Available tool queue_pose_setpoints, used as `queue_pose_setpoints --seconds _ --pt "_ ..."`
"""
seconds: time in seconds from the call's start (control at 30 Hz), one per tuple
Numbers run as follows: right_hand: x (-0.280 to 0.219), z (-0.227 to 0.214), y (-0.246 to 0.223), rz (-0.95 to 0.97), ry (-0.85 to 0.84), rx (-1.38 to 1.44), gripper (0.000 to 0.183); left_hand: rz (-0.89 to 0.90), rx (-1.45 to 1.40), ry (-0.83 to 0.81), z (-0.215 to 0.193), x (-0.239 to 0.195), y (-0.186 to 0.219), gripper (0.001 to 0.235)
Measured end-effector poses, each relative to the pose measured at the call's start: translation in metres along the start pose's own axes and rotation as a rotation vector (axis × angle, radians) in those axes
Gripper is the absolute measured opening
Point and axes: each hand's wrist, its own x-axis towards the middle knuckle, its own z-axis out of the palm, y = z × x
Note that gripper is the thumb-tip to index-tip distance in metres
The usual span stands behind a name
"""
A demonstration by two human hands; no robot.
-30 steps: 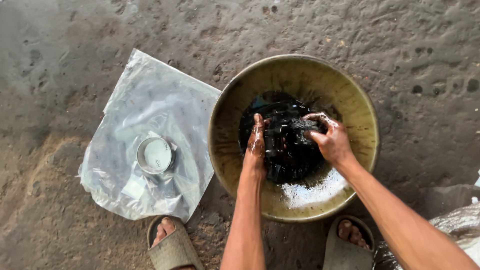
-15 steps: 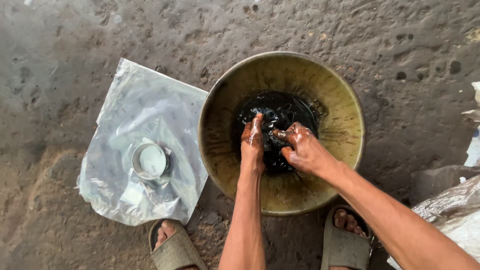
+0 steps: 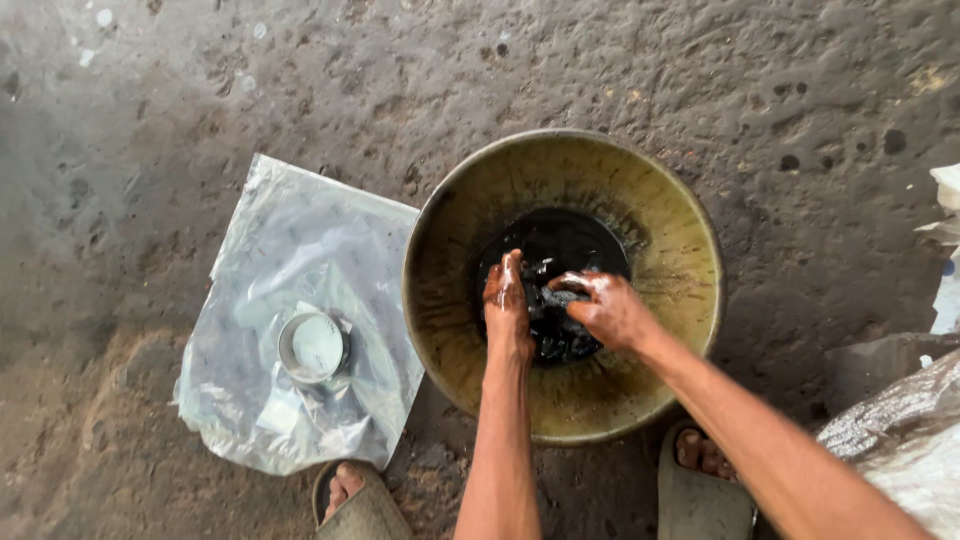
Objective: The person scrubs a dark metal part with a cloth in a basin of dark liquid, then places it on a plastic sheet. They repeat the process with a second metal part, scrubbing it thoroughly before setting it aside.
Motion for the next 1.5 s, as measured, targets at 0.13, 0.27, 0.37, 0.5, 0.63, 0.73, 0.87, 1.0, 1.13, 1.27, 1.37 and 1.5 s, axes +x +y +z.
queue_pose_setpoints --seconds 0.13,0.27,0.37,0.5,0.63,0.73,0.87,1.0,1.13,1.27,1.37,1.5 --pt "-0.024 0.017 0.008 0.041 0.141 0.613 0.033 -0.008 0.092 -0.004 -0.01 0.002 0.002 0.049" --pt "-0.03 0.024 0.012 -0.091 0.284 0.445 0.02 -0.078 0.099 -0.009 -0.008 -0.006 0.005 0.05" --pt "-0.011 0.042 0.009 -0.213 0.361 0.323 0.024 0.042 0.068 -0.027 -0.004 -0.006 0.005 0.045" --pt "0.024 0.038 0.006 -0.006 0.389 0.097 0.028 0.092 0.214 -0.055 -0.004 -0.009 0.004 0.047" --pt "0.018 0.044 0.017 -0.545 0.681 -0.483 0.029 0.182 0.245 -0.053 0.004 -0.004 0.01 0.047" --pt "-0.008 0.035 0.033 -0.16 0.208 -0.286 0.027 0.022 0.108 -0.034 -0.002 -0.005 0.012 0.048" --pt "-0.014 0.026 0.028 -0.479 0.467 -0.416 0.028 -0.021 0.08 -0.04 0.0 -0.009 0.016 0.047" --pt "-0.007 0.009 0.018 0.275 0.163 -0.133 0.025 -0.079 0.103 -0.024 0.006 -0.015 0.038 0.05" --pt "0.004 -0.011 0.036 0.206 0.344 -0.279 0.035 -0.194 0.239 0.051 0.018 -0.027 0.048 0.07" --pt "0.023 -0.014 0.055 -0.273 0.396 -0.64 0.053 -0.104 0.224 0.002 0.023 -0.034 0.049 0.088" --pt "0.026 0.004 0.065 -0.301 0.266 -0.803 0.079 -0.08 0.364 -0.097 0.018 -0.037 0.061 0.089" --pt "0.027 0.01 0.067 -0.071 0.114 -0.752 0.079 -0.113 0.55 -0.111 0.021 -0.044 0.072 0.093"
